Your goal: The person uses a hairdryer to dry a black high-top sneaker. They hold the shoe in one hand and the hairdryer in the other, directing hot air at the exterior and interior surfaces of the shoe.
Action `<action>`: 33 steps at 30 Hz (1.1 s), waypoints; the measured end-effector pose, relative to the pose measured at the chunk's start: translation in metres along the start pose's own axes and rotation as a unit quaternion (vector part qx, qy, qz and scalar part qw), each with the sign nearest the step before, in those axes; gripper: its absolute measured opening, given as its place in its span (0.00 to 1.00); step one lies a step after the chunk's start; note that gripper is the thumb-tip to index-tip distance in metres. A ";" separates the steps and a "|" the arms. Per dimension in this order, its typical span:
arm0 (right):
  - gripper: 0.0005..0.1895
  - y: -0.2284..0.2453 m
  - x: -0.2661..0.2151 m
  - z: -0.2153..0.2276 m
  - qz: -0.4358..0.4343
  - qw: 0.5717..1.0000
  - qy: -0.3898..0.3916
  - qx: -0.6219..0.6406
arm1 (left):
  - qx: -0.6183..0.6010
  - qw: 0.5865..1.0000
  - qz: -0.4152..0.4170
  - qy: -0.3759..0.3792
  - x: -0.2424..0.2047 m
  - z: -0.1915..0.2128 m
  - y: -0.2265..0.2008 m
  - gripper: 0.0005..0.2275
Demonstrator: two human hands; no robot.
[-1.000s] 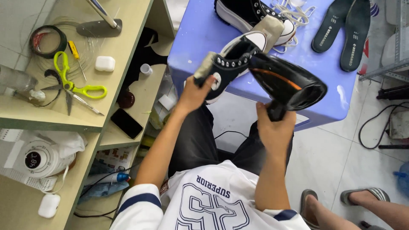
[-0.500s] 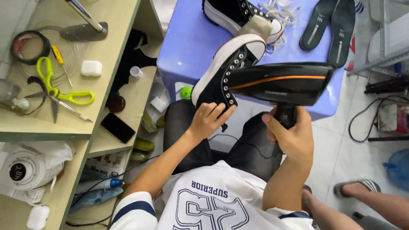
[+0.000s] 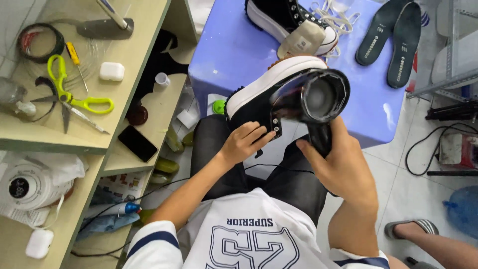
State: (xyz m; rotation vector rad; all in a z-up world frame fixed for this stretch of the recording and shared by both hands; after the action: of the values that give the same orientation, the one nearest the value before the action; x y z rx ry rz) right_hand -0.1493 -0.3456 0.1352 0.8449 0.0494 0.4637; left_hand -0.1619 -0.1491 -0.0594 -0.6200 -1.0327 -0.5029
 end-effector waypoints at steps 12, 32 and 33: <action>0.22 -0.005 -0.027 0.016 -0.054 0.993 -0.056 0.092 | -0.020 0.973 0.141 0.181 -0.022 0.028 0.069 0.41; 0.23 -0.022 -0.033 -0.030 0.119 0.946 -0.225 0.199 | -0.145 0.795 0.588 0.046 -0.070 -0.009 0.111 0.31; 0.24 -0.018 -0.035 -0.034 0.105 0.945 -0.207 0.228 | -0.189 0.753 0.630 -0.016 -0.099 -0.018 0.113 0.40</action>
State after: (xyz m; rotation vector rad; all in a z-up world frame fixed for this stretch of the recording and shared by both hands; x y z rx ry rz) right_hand -0.1811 -0.3465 0.0945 1.4004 -0.3376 0.4728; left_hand -0.1200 -0.0702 -0.1818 -1.5099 -0.3335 0.5344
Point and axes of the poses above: each hand's wrist, its own x-axis towards the middle knuckle, its own z-axis out of the back of the hand, y = z × x, the point moved 4 cm from there along x, towards the middle knuckle, and after that the axes turned 11 degrees about z, right-handed, at the moved point
